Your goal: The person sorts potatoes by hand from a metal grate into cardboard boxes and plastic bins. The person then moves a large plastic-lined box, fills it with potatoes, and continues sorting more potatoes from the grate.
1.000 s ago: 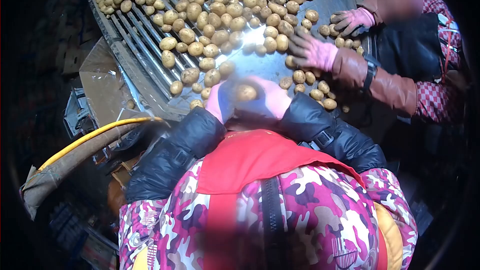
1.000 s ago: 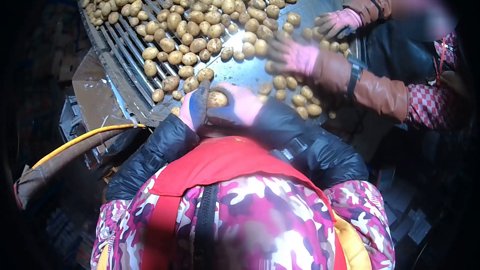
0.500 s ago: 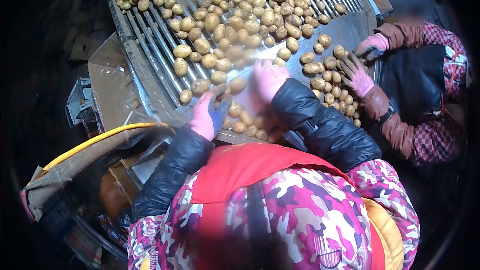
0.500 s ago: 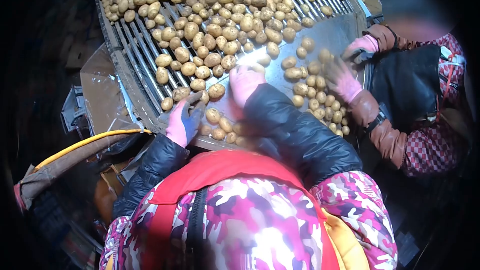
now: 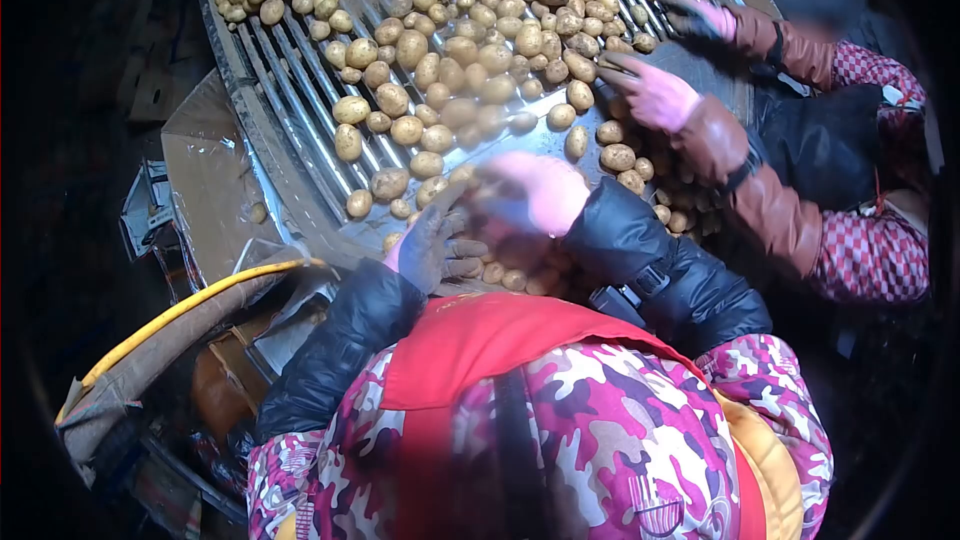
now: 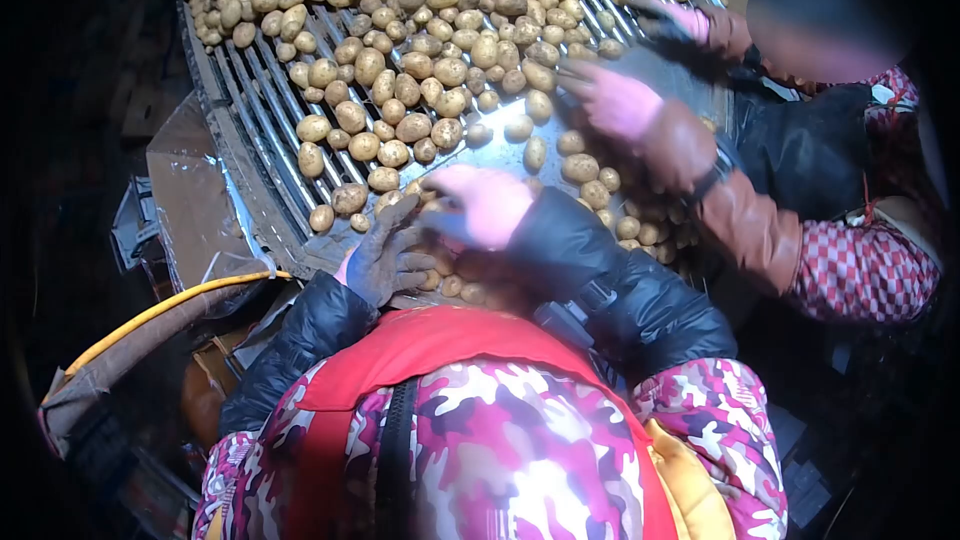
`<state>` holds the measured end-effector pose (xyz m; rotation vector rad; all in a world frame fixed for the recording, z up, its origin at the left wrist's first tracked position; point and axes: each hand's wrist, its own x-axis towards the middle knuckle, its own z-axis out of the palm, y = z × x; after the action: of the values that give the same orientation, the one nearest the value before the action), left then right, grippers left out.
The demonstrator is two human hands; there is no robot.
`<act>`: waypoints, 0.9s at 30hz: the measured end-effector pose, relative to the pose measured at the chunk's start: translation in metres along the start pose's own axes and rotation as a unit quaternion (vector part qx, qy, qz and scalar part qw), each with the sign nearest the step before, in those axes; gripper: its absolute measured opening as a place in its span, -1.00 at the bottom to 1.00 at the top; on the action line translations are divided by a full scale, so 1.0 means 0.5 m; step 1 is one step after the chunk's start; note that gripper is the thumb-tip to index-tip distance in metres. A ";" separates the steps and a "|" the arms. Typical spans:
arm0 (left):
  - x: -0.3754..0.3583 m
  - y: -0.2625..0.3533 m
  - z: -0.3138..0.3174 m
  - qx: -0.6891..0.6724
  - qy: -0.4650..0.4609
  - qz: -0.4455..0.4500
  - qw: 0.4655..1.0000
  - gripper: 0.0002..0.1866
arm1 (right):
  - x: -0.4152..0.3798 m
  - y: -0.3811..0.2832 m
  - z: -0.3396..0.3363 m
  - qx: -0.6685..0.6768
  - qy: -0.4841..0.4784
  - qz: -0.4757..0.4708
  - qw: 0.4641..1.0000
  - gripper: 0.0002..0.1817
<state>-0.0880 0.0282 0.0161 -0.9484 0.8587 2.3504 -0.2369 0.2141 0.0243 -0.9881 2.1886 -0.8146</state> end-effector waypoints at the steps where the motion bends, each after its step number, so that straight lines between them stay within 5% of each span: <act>1: 0.003 -0.001 -0.009 0.036 -0.029 0.010 0.999 -0.38 | 0.006 -0.033 -0.025 0.037 -0.048 -0.013 0.998 -0.50; 3: 0.012 -0.010 -0.048 0.105 -0.085 0.035 0.990 -0.42 | 0.084 0.014 -0.035 -0.041 0.071 -0.020 0.996 -0.47; 7: -0.011 -0.015 -0.053 0.148 -0.049 0.039 0.987 -0.50 | 0.262 0.083 -0.046 -0.294 0.231 0.038 0.927 -0.32; 8: -0.015 -0.020 -0.055 0.153 -0.046 0.043 0.986 -0.50 | 0.285 0.093 -0.028 -0.300 0.176 0.077 0.934 -0.26; 9: -0.011 -0.030 -0.077 0.127 -0.053 0.038 0.990 -0.50 | 0.291 0.107 0.006 -0.276 0.232 0.055 0.931 -0.24; 11: -0.008 -0.028 -0.103 0.065 -0.065 0.025 0.995 -0.48 | 0.253 0.104 0.023 -0.279 0.175 -0.024 0.944 -0.22; 17: 0.012 -0.029 -0.130 -0.043 -0.104 -0.019 0.993 -0.45 | -0.018 0.144 0.033 -0.256 -0.053 -0.155 0.953 -0.32; 19: 0.026 -0.035 -0.153 -0.073 -0.133 -0.041 0.988 -0.49 | -0.057 0.142 -0.005 -0.234 -0.028 -0.120 0.964 -0.43; 21: 0.027 -0.040 -0.158 -0.101 -0.149 -0.065 0.982 -0.52 | -0.036 0.112 -0.075 -0.025 -0.126 0.086 0.988 -0.53; 25: 0.029 -0.029 -0.156 -0.048 -0.175 -0.083 0.980 -0.46 | 0.098 0.150 -0.105 -0.160 0.192 0.070 0.966 -0.73; 27: 0.030 -0.034 -0.158 -0.061 -0.181 -0.084 0.978 -0.44 | 0.179 0.152 -0.112 -0.268 0.056 0.121 0.954 -0.64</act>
<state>-0.0523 -0.0119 -0.0460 -0.5833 0.4757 2.3447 -0.3585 0.1993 -0.0191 -0.8995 2.6325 -0.1601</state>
